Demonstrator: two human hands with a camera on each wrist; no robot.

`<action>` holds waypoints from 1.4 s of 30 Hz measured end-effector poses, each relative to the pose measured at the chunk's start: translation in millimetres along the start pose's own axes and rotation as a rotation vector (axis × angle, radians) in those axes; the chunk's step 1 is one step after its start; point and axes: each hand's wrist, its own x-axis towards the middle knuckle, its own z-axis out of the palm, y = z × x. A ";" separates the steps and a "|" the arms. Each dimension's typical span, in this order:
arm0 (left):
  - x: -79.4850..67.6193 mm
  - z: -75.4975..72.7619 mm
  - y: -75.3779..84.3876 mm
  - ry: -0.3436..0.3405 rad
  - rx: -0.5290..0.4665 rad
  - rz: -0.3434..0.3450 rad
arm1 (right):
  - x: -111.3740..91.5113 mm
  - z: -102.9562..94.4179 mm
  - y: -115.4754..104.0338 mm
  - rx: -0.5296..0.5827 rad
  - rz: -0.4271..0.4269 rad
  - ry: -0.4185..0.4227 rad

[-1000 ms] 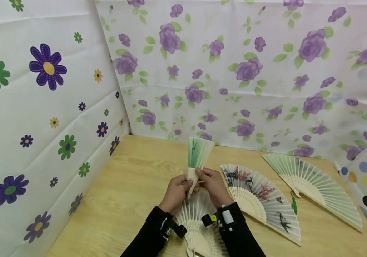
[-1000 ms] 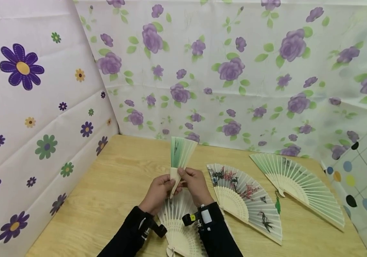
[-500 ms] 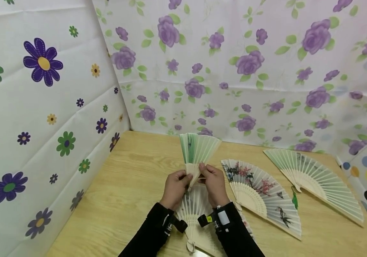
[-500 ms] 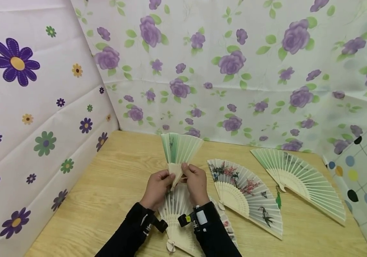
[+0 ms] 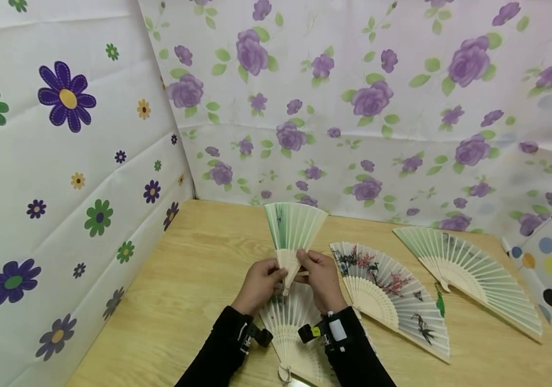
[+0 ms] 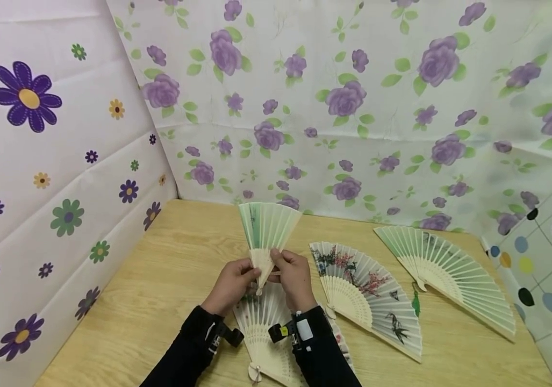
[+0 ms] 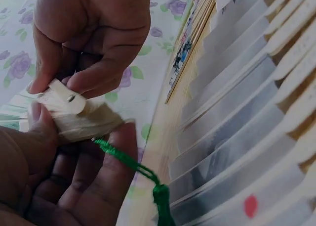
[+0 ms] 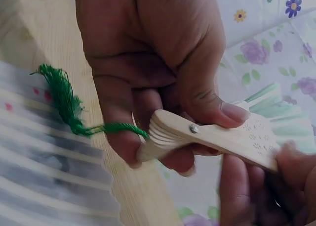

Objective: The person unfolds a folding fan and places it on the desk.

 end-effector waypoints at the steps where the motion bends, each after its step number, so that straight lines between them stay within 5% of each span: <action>1: 0.0 0.8 -0.8 0.023 -0.010 -0.001 | -1.1 0.6 1.2 0.025 -0.002 0.012; 6: 0.0 4.8 -2.0 0.106 -0.033 -0.007 | -6.1 2.8 2.9 0.105 -0.036 0.042; 18: -2.2 2.6 -0.4 0.093 -0.038 -0.029 | 2.3 -12.5 -0.1 0.009 0.021 -0.173; 29: 1.4 0.2 -0.2 0.161 -0.143 -0.032 | -1.1 -5.3 -3.6 0.171 0.055 -0.095; 42: -1.6 1.1 -0.5 0.154 -0.096 -0.038 | 0.4 -8.5 -3.5 0.117 0.068 -0.148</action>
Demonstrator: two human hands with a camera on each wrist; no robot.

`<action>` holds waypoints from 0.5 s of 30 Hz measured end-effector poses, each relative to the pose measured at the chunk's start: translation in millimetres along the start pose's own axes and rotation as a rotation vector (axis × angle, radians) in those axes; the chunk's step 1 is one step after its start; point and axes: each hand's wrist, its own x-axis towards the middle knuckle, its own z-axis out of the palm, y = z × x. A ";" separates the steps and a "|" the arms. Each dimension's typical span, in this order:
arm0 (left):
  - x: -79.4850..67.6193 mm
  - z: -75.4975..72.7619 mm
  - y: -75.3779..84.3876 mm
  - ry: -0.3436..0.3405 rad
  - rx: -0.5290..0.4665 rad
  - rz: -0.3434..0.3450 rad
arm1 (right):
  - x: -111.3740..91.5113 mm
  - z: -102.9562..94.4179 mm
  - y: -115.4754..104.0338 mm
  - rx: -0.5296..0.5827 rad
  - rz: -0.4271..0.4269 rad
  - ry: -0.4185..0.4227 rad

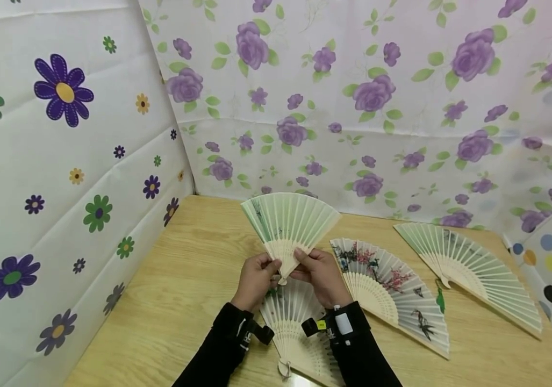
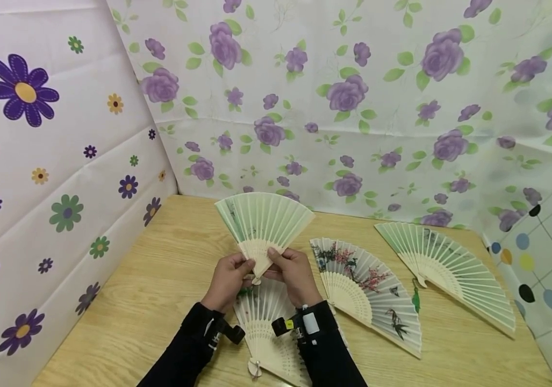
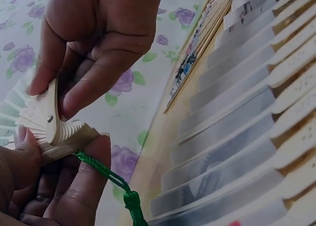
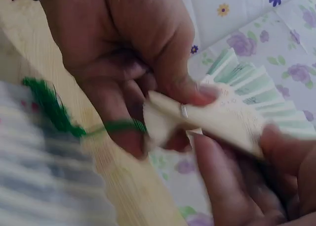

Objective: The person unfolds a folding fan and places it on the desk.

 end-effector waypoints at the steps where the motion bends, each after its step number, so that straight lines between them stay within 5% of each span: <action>1: 0.8 -0.1 -0.5 0.014 -0.013 -0.002 | 0.0 1.3 1.3 0.021 -0.002 0.018; 7: 5.9 0.4 -2.0 0.084 -0.084 0.000 | 0.0 10.9 7.5 0.131 -0.002 0.108; 15: 3.8 0.4 1.5 0.085 -0.069 -0.004 | 0.5 8.6 5.7 0.117 0.013 0.040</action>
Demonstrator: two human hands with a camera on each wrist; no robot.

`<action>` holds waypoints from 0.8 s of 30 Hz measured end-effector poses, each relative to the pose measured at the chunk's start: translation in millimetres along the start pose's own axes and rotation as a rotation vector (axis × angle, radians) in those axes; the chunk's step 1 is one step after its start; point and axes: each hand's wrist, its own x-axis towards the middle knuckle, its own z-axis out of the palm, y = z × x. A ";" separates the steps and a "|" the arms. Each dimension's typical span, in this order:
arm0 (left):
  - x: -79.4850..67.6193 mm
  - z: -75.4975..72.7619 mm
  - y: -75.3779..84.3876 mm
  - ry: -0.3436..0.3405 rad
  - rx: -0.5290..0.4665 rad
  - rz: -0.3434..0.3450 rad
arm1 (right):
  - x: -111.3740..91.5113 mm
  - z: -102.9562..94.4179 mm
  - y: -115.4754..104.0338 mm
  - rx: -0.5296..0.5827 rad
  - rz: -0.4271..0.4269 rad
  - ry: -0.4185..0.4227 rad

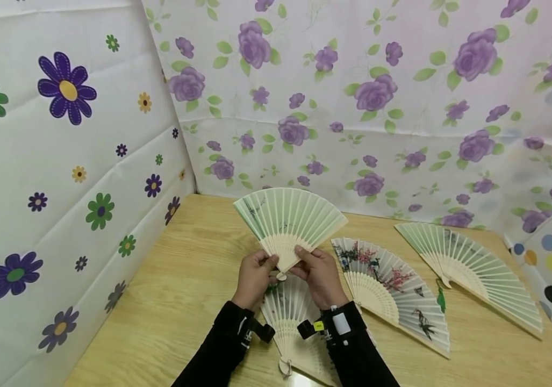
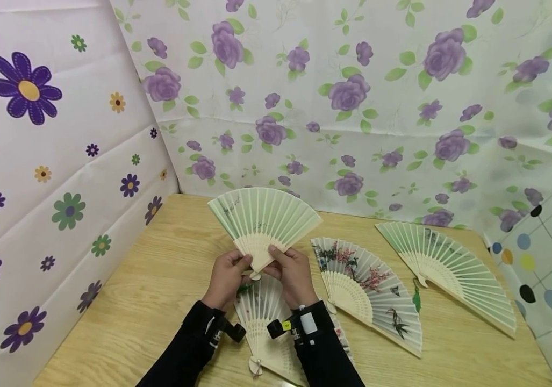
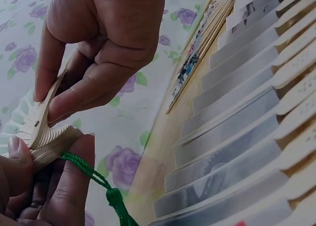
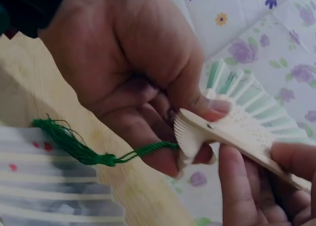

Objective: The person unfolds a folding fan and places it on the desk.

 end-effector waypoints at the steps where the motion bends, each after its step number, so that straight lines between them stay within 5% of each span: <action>1: -0.3 -0.3 0.3 -0.001 0.002 -0.002 | 0.2 -0.6 -0.6 -0.004 0.006 -0.010; 8: -1.6 -3.9 -3.3 0.015 0.011 -0.014 | -1.0 -2.3 1.7 -0.014 0.009 -0.051; 16: 2.8 -4.7 -5.0 0.074 -0.072 0.020 | -1.0 11.0 11.0 0.100 -0.058 0.038; 24: 4.1 -3.6 -5.8 0.071 -0.095 -0.001 | -1.5 8.1 5.7 0.047 -0.048 0.006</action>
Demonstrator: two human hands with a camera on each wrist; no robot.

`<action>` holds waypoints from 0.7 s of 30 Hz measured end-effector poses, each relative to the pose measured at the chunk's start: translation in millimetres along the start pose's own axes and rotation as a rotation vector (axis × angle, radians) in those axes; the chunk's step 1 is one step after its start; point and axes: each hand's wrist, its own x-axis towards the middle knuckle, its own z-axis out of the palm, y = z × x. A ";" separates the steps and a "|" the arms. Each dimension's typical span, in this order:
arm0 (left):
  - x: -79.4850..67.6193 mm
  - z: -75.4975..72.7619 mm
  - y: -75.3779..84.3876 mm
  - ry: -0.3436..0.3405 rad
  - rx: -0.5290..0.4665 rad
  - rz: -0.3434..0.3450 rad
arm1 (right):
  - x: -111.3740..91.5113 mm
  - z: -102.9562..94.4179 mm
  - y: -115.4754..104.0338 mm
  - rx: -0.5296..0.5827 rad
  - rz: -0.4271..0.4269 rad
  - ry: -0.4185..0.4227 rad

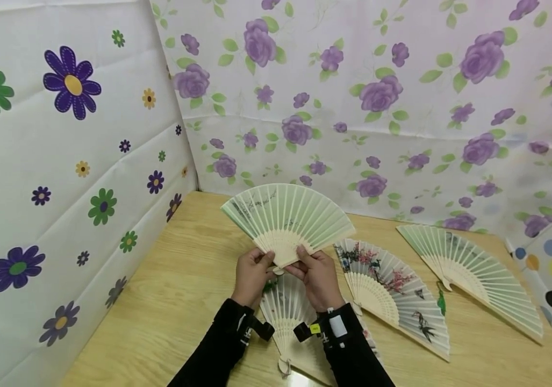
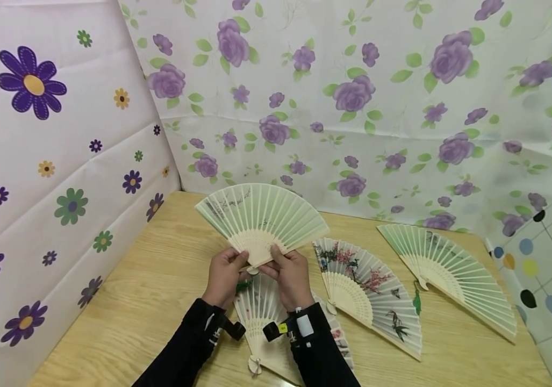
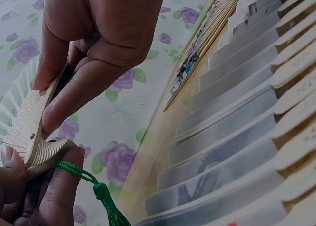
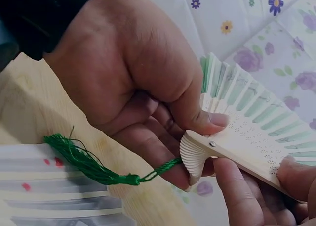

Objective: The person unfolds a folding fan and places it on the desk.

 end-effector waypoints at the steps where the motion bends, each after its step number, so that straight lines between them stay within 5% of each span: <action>1: -0.1 0.1 0.1 -0.002 -0.003 0.000 | 0.0 -0.4 -0.3 -0.003 0.003 0.000; 12: -3.1 1.1 2.5 -0.060 -0.022 0.013 | 0.9 -4.2 -6.1 -0.027 -0.019 0.026; 21: -2.9 5.7 -0.7 0.007 -0.024 0.025 | -3.4 1.9 -3.1 0.026 -0.045 0.045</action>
